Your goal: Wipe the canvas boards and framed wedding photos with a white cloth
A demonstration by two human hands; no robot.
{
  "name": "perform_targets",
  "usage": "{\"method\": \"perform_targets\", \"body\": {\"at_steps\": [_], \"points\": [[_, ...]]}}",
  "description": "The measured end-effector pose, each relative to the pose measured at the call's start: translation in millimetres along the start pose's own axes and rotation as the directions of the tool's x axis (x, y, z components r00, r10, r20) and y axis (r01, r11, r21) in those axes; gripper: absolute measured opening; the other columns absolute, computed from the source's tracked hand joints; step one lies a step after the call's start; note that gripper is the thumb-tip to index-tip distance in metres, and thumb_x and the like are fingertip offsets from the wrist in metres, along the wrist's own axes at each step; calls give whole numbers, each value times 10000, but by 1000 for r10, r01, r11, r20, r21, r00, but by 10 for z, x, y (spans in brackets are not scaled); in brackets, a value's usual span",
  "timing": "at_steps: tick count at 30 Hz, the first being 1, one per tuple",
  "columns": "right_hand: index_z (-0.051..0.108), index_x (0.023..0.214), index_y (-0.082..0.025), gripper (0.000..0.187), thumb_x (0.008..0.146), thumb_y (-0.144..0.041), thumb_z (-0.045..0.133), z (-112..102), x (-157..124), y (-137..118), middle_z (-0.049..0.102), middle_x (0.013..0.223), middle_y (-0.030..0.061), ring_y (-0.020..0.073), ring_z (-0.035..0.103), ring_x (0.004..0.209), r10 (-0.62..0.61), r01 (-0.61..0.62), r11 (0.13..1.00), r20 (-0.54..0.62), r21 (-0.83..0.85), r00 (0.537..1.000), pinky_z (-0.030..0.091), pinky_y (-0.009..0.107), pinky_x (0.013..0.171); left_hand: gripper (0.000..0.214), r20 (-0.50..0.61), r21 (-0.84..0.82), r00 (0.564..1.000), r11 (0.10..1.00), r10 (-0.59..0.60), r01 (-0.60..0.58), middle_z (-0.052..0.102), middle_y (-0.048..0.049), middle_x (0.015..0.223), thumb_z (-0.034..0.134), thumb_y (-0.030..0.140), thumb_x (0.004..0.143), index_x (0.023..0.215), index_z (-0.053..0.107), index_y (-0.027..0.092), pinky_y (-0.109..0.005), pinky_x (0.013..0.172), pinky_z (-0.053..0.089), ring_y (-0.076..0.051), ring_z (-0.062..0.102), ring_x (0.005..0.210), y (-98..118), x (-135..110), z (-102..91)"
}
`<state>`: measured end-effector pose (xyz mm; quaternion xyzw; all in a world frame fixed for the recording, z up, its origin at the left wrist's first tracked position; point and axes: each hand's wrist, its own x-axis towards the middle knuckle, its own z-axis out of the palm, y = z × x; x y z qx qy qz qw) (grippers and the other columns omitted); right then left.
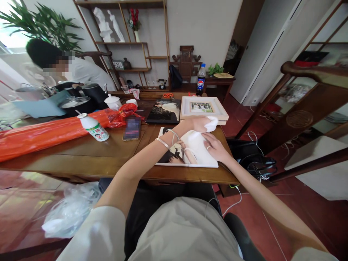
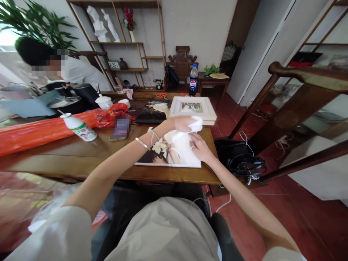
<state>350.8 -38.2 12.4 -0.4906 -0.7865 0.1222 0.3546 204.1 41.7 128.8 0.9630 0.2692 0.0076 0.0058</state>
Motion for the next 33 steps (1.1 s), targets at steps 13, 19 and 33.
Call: {"method": "perform_targets", "body": {"at_steps": [13, 19, 33], "points": [[540, 1336, -169, 457, 910, -280, 418, 20, 6, 23, 503, 1428, 116, 265, 410, 1367, -9, 9, 1000, 7, 28, 1000, 313, 503, 1157, 282, 107, 81, 994, 997, -17, 8, 661, -111, 1124, 424, 79, 867, 1065, 619, 126, -276, 904, 466, -207, 615, 1055, -254, -979, 281], [545, 1340, -208, 452, 909, -294, 439, 25, 7, 16, 514, 1424, 88, 267, 409, 1368, 10, -10, 999, -4, 42, 1000, 303, 519, 1162, 308, 41, 183, 995, 980, -88, 80, 568, -117, 1318, 428, 67, 872, 1118, 598, 143, -311, 995, 422, -212, 537, 1198, -515, -1326, 336], [547, 1339, -205, 453, 915, -316, 432, 28, 6, 40, 507, 1432, 87, 271, 396, 1377, 27, -27, 1000, 7, 13, 1000, 292, 522, 1165, 241, -4, 85, 1000, 996, 6, -6, 433, -96, 1474, 498, 151, 894, 1036, 689, 186, -399, 1138, 320, -221, 390, 1368, 261, -1990, 417]]}}
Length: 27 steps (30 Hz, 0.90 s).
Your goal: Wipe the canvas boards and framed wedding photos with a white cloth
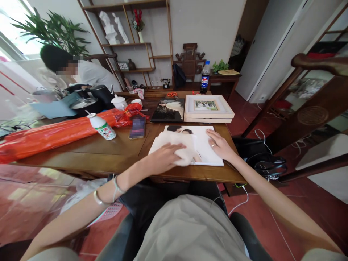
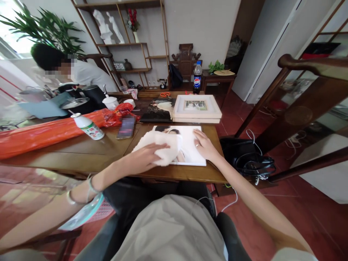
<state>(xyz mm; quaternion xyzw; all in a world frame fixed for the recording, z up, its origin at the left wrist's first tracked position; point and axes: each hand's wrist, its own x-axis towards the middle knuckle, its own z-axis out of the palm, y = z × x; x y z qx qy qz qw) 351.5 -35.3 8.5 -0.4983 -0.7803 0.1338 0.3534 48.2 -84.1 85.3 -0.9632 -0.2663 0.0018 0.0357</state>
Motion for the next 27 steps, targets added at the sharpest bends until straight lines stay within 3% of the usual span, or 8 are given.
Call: {"method": "perform_targets", "body": {"at_steps": [2, 5, 9, 13, 19, 23, 27], "points": [[547, 1339, -218, 451, 912, -321, 441, 1, 4, 10, 507, 1433, 78, 271, 401, 1374, -10, 10, 1000, -4, 5, 1000, 292, 519, 1166, 233, -23, -45, 1000, 999, 19, -20, 381, -105, 1507, 529, 137, 845, 999, 701, 174, -417, 1158, 287, -238, 332, 1403, 117, -135, -11], [542, 1343, -229, 455, 911, -337, 449, 1, 7, 22, 504, 1436, 74, 273, 406, 1370, -22, 22, 1000, -8, 15, 1000, 297, 520, 1162, 202, -60, -90, 998, 996, -18, 12, 355, -134, 1516, 573, 122, 757, 905, 709, 144, -392, 1155, 298, -263, 313, 1412, 48, -186, -12], [546, 1339, -217, 457, 911, -343, 451, -3, 3, 22, 506, 1433, 90, 280, 410, 1367, -14, 14, 1000, -13, 20, 1000, 299, 526, 1159, 183, -70, -66, 992, 993, -105, 100, 430, -146, 1465, 549, 94, 732, 855, 678, 136, -370, 1129, 338, -245, 332, 1399, -314, -9, 25], [548, 1336, -210, 448, 918, -316, 429, -8, -4, 13, 507, 1431, 95, 268, 411, 1367, -17, 17, 1000, -10, 0, 1000, 305, 523, 1157, 208, -64, -10, 987, 990, -144, 144, 530, -160, 1364, 491, 110, 801, 953, 633, 127, -451, 1122, 309, -255, 322, 1392, -679, 281, 105], [550, 1333, -210, 445, 915, -303, 433, -10, -1, 17, 507, 1432, 94, 272, 407, 1370, -10, 10, 1000, -7, 0, 1000, 305, 536, 1153, 286, -76, -37, 959, 962, -273, 271, 660, -160, 1084, 401, 154, 886, 1075, 603, 79, -386, 948, 454, -272, 601, 1055, -1010, 580, 144], [552, 1332, -209, 449, 910, -312, 439, -10, 5, 21, 508, 1430, 96, 275, 407, 1370, -13, 13, 1000, -5, 7, 1000, 306, 536, 1153, 310, -76, -21, 976, 979, -206, 205, 674, -127, 1057, 394, 119, 867, 1069, 629, 115, -368, 939, 461, -257, 610, 1052, -958, 559, 105], [553, 1331, -184, 454, 913, -312, 430, -13, 5, 10, 499, 1435, 113, 272, 403, 1373, -1, 1, 1000, 4, -5, 1000, 298, 516, 1162, 352, -39, 52, 991, 990, -127, 129, 646, -125, 1162, 407, 62, 825, 1072, 646, 138, -348, 988, 448, -243, 522, 1223, -573, 353, 50]]}}
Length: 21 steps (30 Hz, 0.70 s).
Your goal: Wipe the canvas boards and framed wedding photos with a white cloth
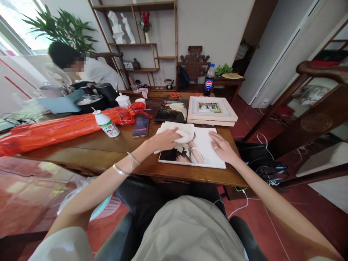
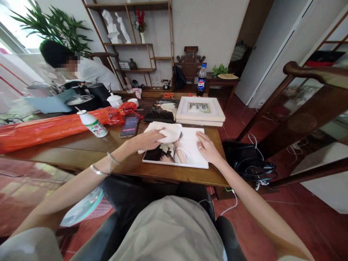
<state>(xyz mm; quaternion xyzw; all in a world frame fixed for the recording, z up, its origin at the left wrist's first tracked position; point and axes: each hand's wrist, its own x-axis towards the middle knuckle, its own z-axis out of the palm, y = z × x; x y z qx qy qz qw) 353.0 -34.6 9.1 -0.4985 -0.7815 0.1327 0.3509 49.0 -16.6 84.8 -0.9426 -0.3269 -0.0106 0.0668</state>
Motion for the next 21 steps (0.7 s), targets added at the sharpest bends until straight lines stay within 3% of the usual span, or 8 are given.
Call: {"method": "perform_targets", "body": {"at_steps": [3, 6, 9, 13, 17, 21], "points": [[547, 1337, -173, 460, 918, -317, 423, -5, -2, -10, 490, 1442, 121, 274, 395, 1377, 10, -10, 1000, 7, -4, 1000, 290, 516, 1164, 317, 37, 50, 999, 999, 18, -20, 533, -160, 1343, 468, 114, 821, 1070, 663, 146, -431, 1026, 427, -306, 401, 1340, 439, -261, -89], [545, 1340, -181, 468, 912, -337, 436, -9, -2, -15, 489, 1445, 111, 279, 394, 1378, 13, -13, 1000, 13, 1, 1000, 290, 512, 1164, 326, 51, 14, 998, 1000, 23, -24, 490, -180, 1380, 524, 170, 810, 1101, 671, 157, -525, 1055, 380, -380, 362, 1359, 841, -485, -160], [546, 1340, -176, 475, 913, -350, 433, -9, 1, -19, 486, 1446, 115, 282, 391, 1379, 12, -12, 1000, 14, 5, 1000, 288, 507, 1165, 344, 38, -34, 999, 999, 36, -35, 448, -183, 1423, 544, 194, 804, 1121, 671, 155, -544, 1089, 339, -395, 324, 1381, 994, -588, -164], [550, 1339, -180, 477, 914, -366, 435, -7, 2, -22, 490, 1442, 113, 293, 391, 1378, 22, -22, 1000, 10, 6, 1000, 282, 519, 1167, 294, -2, -35, 1000, 999, 7, -7, 400, -153, 1477, 524, 166, 811, 1049, 697, 160, -515, 1119, 312, -354, 292, 1408, 766, -486, -68], [548, 1340, -182, 473, 915, -355, 430, -5, -1, -6, 495, 1438, 110, 284, 395, 1377, 8, -8, 1000, 4, 5, 1000, 288, 510, 1167, 306, -42, -1, 997, 997, -71, 71, 400, -147, 1482, 487, 135, 827, 1066, 679, 128, -481, 1110, 327, -333, 330, 1391, 309, -189, 52], [543, 1340, -168, 473, 916, -331, 416, -1, -4, 16, 492, 1439, 120, 278, 398, 1375, -5, 5, 1000, 3, -3, 1000, 299, 510, 1162, 304, -68, -17, 997, 999, -46, 45, 509, -160, 1386, 472, 132, 833, 1072, 658, 114, -404, 1047, 411, -286, 467, 1297, -134, 124, 127]]}}
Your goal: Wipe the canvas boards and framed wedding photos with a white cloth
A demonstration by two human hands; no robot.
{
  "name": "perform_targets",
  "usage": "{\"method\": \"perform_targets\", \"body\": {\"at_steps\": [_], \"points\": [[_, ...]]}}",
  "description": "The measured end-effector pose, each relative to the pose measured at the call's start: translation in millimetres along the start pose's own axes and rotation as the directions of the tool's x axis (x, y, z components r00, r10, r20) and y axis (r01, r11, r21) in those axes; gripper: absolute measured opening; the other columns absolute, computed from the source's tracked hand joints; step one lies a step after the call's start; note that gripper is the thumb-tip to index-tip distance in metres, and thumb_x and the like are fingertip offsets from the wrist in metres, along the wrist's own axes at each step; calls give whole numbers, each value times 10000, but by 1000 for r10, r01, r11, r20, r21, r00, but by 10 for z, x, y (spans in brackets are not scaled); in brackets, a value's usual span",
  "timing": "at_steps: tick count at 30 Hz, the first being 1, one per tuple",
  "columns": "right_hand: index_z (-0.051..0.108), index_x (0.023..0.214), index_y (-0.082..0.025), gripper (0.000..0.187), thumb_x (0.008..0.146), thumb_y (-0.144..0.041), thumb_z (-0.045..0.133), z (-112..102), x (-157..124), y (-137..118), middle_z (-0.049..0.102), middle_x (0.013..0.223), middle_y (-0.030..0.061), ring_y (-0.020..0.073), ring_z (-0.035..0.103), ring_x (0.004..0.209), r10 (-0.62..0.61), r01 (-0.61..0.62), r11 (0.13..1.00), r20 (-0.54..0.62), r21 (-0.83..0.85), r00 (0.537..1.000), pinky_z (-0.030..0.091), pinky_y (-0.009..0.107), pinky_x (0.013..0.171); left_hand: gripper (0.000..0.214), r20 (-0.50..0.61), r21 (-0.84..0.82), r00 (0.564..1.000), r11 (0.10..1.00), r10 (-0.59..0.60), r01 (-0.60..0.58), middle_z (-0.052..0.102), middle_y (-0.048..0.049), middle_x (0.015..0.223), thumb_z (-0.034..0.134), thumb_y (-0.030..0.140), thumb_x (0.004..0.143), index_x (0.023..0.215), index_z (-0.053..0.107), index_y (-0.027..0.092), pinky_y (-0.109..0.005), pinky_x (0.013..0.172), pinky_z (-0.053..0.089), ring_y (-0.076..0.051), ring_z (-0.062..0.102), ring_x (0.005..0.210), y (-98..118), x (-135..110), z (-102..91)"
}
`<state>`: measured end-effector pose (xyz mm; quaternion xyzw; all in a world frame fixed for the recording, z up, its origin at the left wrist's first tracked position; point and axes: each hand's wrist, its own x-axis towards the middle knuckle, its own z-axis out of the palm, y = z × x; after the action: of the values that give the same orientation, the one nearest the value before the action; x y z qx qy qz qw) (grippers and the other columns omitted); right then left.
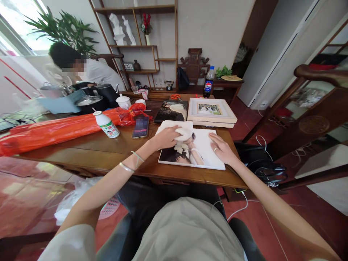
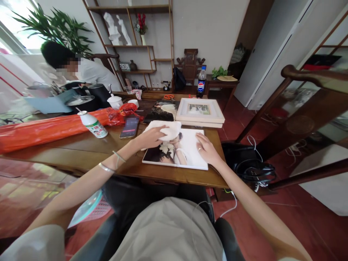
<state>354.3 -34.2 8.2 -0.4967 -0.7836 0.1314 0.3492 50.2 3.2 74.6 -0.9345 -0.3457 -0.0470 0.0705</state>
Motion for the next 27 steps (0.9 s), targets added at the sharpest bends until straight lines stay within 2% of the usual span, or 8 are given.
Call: {"method": "perform_targets", "body": {"at_steps": [4, 8, 11, 14, 17, 20, 23, 27], "points": [[545, 1333, -125, 480, 916, -308, 394, 8, 3, 4, 490, 1436, 150, 279, 396, 1376, -1, 1, 1000, -2, -14, 1000, 296, 506, 1164, 280, -15, -8, 998, 999, -54, 54, 677, -151, 1084, 440, 181, 874, 1035, 657, 109, -380, 940, 485, -264, 622, 1061, -247, 162, 61], [546, 1330, -109, 484, 912, -298, 392, 11, 10, -13, 487, 1436, 160, 282, 396, 1376, 7, -7, 1000, 1, -11, 1000, 298, 504, 1164, 322, -34, 8, 999, 1000, 21, -20, 613, -143, 1249, 455, 115, 830, 1085, 652, 125, -374, 1020, 437, -257, 519, 1237, -176, 102, 80], [545, 1336, -137, 478, 912, -305, 403, 8, 11, -28, 489, 1438, 140, 283, 394, 1377, 13, -13, 1000, 7, -4, 1000, 295, 513, 1163, 381, 16, 57, 1000, 998, 16, -17, 486, -154, 1411, 468, 92, 808, 1146, 640, 124, -422, 1068, 396, -287, 371, 1371, 102, -78, 26], [549, 1336, -179, 467, 911, -329, 425, 7, 8, -33, 494, 1440, 111, 283, 393, 1377, 22, -22, 1000, 3, 7, 1000, 289, 519, 1165, 326, 67, 93, 998, 996, -16, 10, 417, -186, 1459, 486, 130, 831, 1093, 680, 125, -512, 1059, 387, -367, 345, 1377, 495, -353, -68], [555, 1332, -183, 468, 909, -346, 436, 7, 7, -28, 495, 1439, 109, 285, 391, 1379, 30, -30, 999, 2, 10, 1000, 286, 516, 1167, 280, 41, 91, 999, 996, -11, 7, 387, -208, 1474, 526, 192, 845, 1054, 702, 128, -592, 1057, 353, -424, 295, 1388, 858, -642, -127], [551, 1334, -174, 474, 910, -345, 427, 5, 8, -24, 492, 1440, 116, 285, 391, 1379, 22, -22, 1000, 4, 8, 1000, 292, 516, 1164, 270, -28, 69, 997, 995, 69, -67, 357, -214, 1493, 568, 291, 862, 1024, 709, 129, -585, 1103, 294, -396, 247, 1416, 1056, -831, -100], [545, 1338, -171, 476, 912, -338, 416, 1, 8, -31, 492, 1441, 118, 279, 387, 1381, 18, -18, 1000, 6, 4, 1000, 294, 513, 1163, 244, -100, 47, 984, 989, 145, -141, 265, -163, 1551, 611, 357, 858, 919, 732, 154, -539, 1148, 239, -365, 214, 1434, 1044, -846, -7], [551, 1335, -183, 474, 909, -356, 438, -7, 5, -45, 493, 1442, 110, 280, 387, 1381, 31, -31, 999, 5, 9, 999, 279, 506, 1171, 261, -112, 53, 987, 992, 116, -111, 260, -118, 1560, 576, 377, 901, 929, 739, 176, -489, 1159, 232, -324, 259, 1428, 769, -602, 94]]}}
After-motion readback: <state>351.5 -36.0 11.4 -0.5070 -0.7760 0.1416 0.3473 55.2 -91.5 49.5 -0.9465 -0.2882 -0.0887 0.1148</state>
